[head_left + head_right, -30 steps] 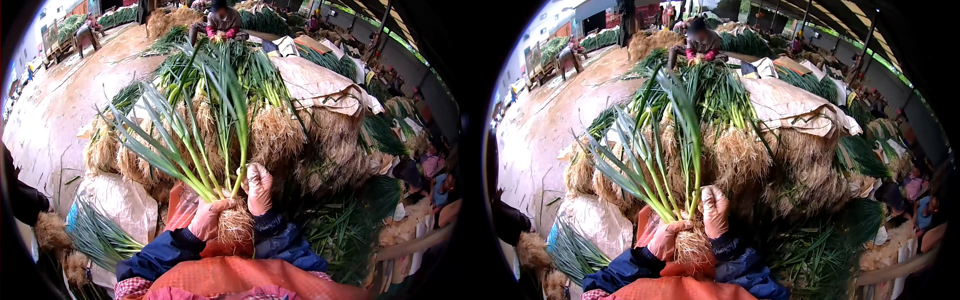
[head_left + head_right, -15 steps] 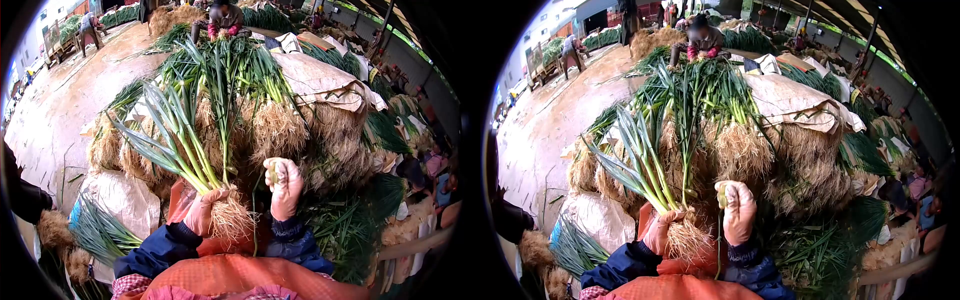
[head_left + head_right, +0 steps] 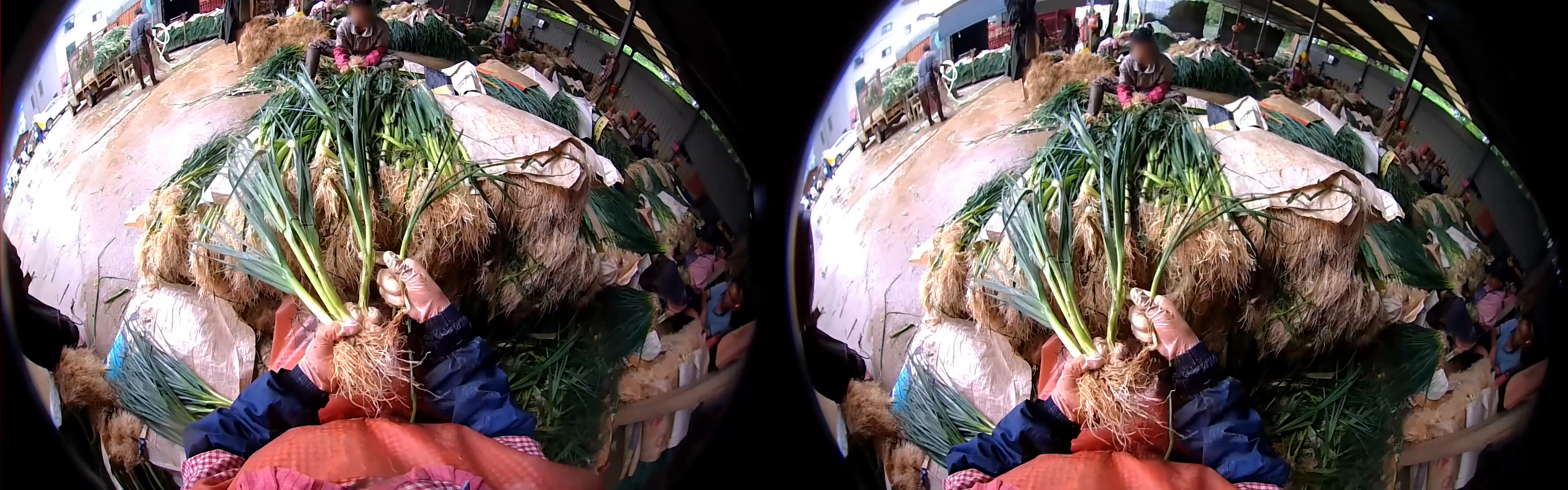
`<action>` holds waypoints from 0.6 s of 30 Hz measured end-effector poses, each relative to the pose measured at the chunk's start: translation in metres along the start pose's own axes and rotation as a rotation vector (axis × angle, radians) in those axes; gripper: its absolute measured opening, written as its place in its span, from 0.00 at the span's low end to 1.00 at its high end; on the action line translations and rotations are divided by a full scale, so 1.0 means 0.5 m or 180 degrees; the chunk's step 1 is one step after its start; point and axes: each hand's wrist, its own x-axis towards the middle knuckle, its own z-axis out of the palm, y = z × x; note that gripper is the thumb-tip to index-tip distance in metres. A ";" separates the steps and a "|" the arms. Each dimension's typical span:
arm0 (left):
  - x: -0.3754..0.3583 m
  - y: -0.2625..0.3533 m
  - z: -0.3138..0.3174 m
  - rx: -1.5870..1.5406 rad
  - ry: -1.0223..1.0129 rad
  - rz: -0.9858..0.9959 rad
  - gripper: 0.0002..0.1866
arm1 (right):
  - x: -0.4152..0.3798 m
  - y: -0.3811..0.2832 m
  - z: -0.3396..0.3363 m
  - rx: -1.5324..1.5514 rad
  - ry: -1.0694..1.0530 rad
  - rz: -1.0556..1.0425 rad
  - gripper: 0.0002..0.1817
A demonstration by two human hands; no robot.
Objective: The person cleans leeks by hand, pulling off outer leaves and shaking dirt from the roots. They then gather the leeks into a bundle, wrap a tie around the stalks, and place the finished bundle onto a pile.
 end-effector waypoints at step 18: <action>0.012 -0.006 0.046 0.0056 0.0755 0.0381 0.10 | -0.058 0.072 0.044 0.0181 0.0369 -0.0608 0.14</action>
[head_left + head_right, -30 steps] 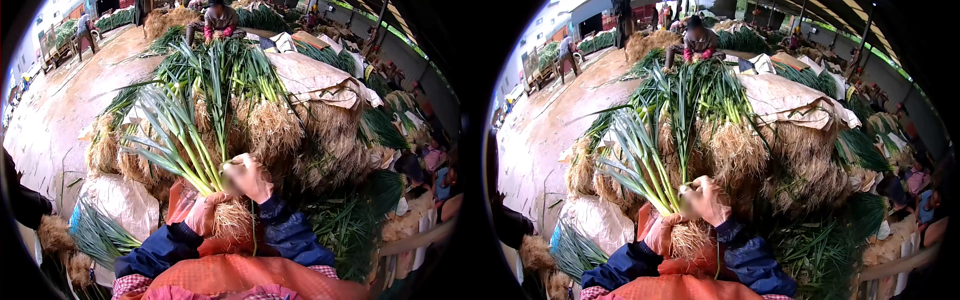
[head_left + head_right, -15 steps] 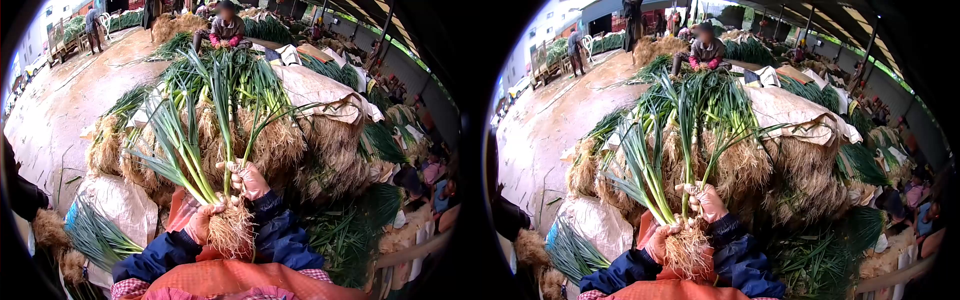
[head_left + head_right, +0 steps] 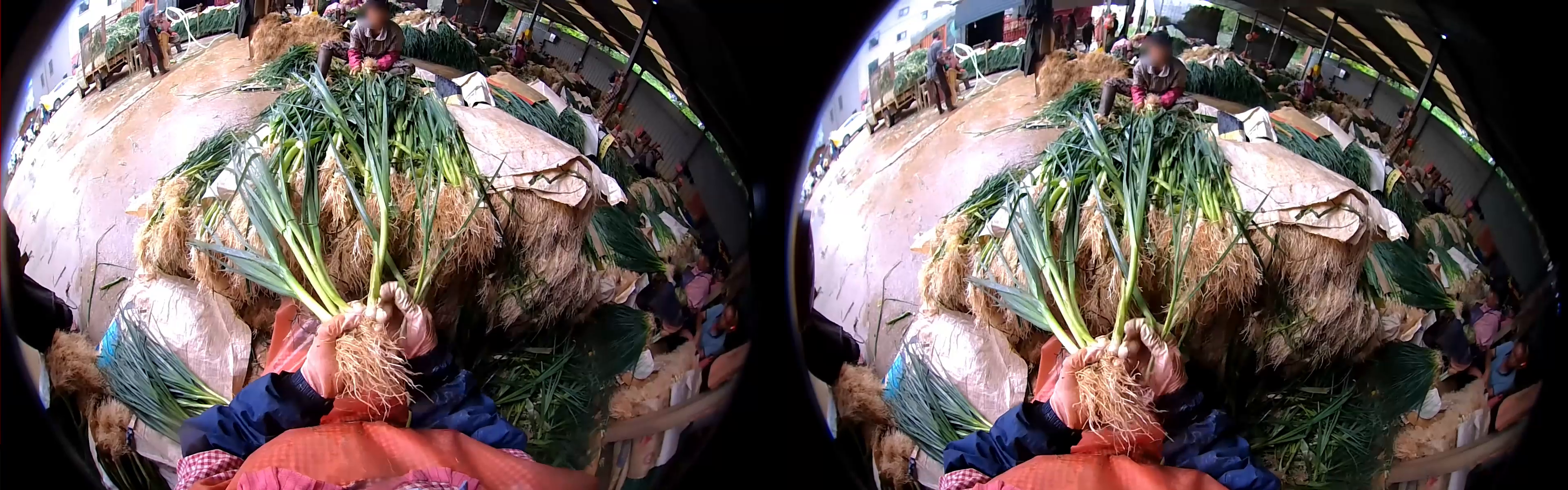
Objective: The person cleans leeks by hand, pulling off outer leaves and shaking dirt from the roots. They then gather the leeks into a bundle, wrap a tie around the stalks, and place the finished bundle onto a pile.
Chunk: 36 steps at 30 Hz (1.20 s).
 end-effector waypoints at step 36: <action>0.029 -0.014 -0.020 0.0920 0.0083 -0.0307 0.13 | -0.118 -0.019 0.011 -0.2647 0.1595 -0.1627 0.11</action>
